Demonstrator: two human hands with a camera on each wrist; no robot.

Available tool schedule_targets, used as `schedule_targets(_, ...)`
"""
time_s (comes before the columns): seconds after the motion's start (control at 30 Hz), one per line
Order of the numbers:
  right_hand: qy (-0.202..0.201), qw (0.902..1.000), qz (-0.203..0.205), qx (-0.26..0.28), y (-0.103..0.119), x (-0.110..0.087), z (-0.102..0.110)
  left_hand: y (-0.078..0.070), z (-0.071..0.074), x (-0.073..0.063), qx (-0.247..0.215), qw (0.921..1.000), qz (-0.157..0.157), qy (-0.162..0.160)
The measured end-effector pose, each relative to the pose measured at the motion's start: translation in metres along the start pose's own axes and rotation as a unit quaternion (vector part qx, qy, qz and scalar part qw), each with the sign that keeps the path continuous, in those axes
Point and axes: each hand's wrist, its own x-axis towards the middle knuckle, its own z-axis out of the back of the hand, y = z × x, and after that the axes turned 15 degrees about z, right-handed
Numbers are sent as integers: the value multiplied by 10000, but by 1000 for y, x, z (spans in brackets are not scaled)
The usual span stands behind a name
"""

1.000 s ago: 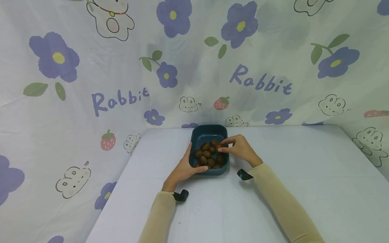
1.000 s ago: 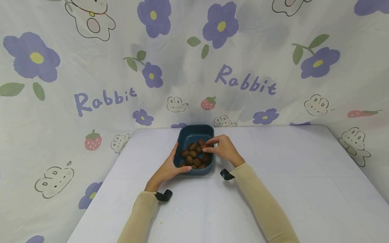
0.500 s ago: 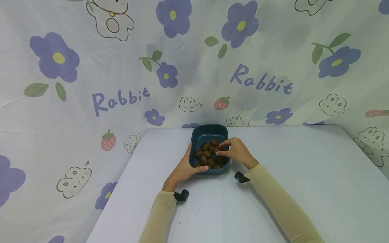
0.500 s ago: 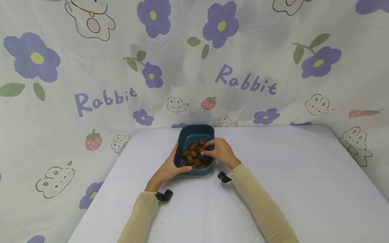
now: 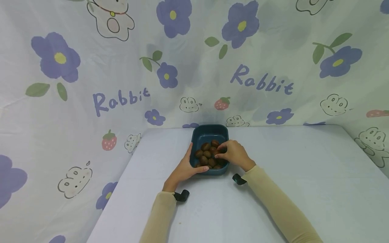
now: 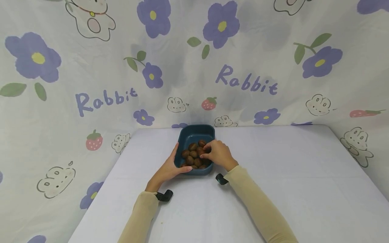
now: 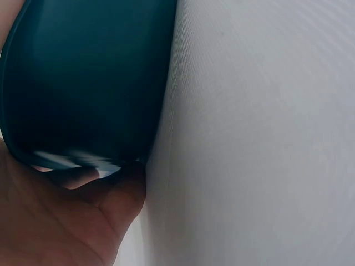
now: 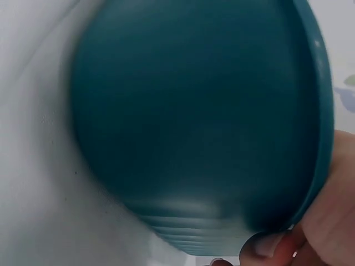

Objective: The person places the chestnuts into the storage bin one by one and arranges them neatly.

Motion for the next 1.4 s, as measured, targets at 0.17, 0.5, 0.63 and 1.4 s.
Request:
schedule_targets(0.17, 16, 9998, -95, -164, 2, 1, -1, 0, 0, 2, 7, 10000, -13, -21)
schedule_targets(0.5, 62, 9989, -317, -337, 8, 4, -2, 1, 1, 1, -14, 10000, -30, -9)
schedule_targets(0.63, 112, 9979, -413, -483, 10, 5, -3, 2, 0, 1, -7, 10000, -23, -21)
schedule_targets(1.4, 490, 9963, -363, -603, 9, 7, -4, 1, 0, 1, -9, 10000, 84, -33)
